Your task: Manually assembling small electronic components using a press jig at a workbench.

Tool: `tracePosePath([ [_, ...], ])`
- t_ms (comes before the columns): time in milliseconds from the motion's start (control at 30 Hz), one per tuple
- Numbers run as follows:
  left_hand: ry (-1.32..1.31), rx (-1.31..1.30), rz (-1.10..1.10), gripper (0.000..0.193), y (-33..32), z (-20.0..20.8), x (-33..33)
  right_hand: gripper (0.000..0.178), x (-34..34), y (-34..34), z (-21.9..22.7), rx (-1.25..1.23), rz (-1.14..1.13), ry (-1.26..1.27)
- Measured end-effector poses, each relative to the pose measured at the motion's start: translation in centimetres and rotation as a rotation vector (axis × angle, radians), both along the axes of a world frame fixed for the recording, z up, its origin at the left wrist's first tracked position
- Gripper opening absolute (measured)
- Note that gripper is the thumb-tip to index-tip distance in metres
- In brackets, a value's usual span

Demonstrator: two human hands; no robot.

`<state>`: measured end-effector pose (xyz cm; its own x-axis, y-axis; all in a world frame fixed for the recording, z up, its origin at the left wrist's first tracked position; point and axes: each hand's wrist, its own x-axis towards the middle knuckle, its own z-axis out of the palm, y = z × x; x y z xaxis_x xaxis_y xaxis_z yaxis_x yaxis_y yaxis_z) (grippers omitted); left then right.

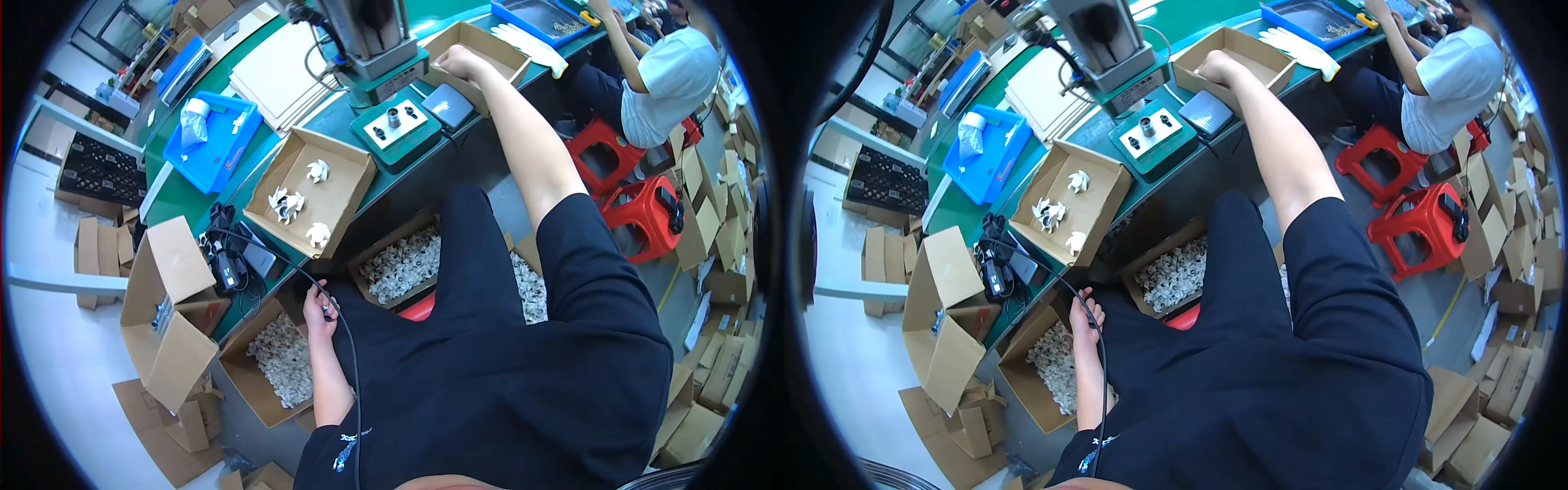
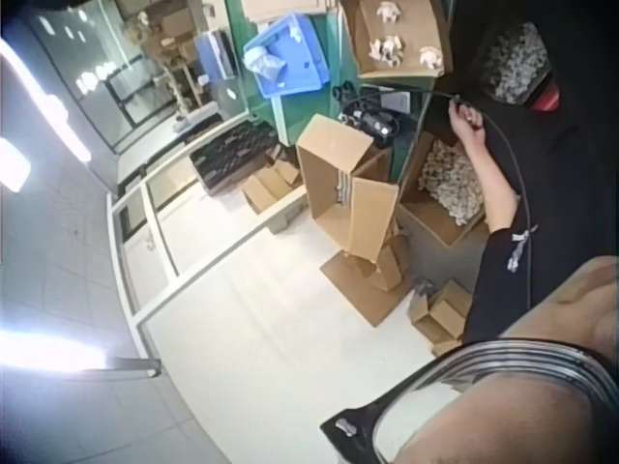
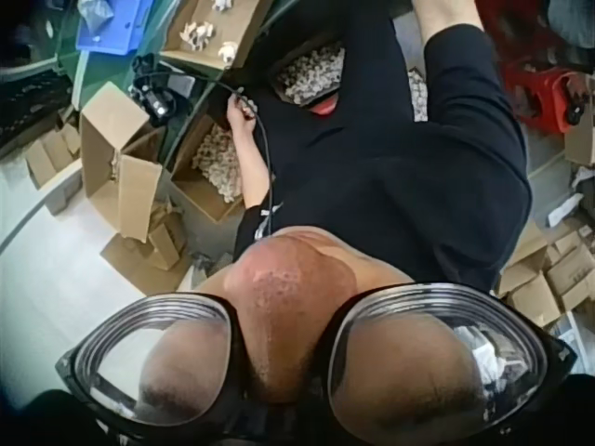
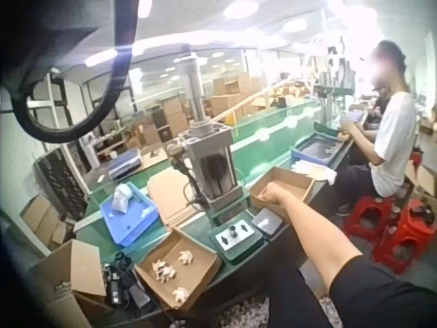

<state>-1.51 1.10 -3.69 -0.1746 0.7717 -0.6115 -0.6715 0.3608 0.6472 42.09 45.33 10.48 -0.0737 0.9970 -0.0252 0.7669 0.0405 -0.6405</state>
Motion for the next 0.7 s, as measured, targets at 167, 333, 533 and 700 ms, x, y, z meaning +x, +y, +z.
tracePosePath([
  [167, -0.062, 0.066, 0.003, 0.026, -0.7, 0.9, -0.3, 0.025, 2.2, -1.7, 1.6, 0.133, -0.038, 0.268],
  [333, -0.128, 0.111, 0.028, 0.027, -1.0, 0.7, -1.3, 0.026, -2.4, -9.0, 5.4, 0.497, -0.04, 0.395],
  [533, -0.177, 0.131, 0.023, 0.024, -0.6, 0.3, -1.3, 0.022, -9.4, -17.3, 4.9, 0.351, 0.141, 0.22],
  [700, -0.178, 0.155, 0.026, 0.026, -0.6, 0.3, -0.9, 0.018, -9.2, -18.2, 4.8, 0.688, 0.352, 0.16],
])
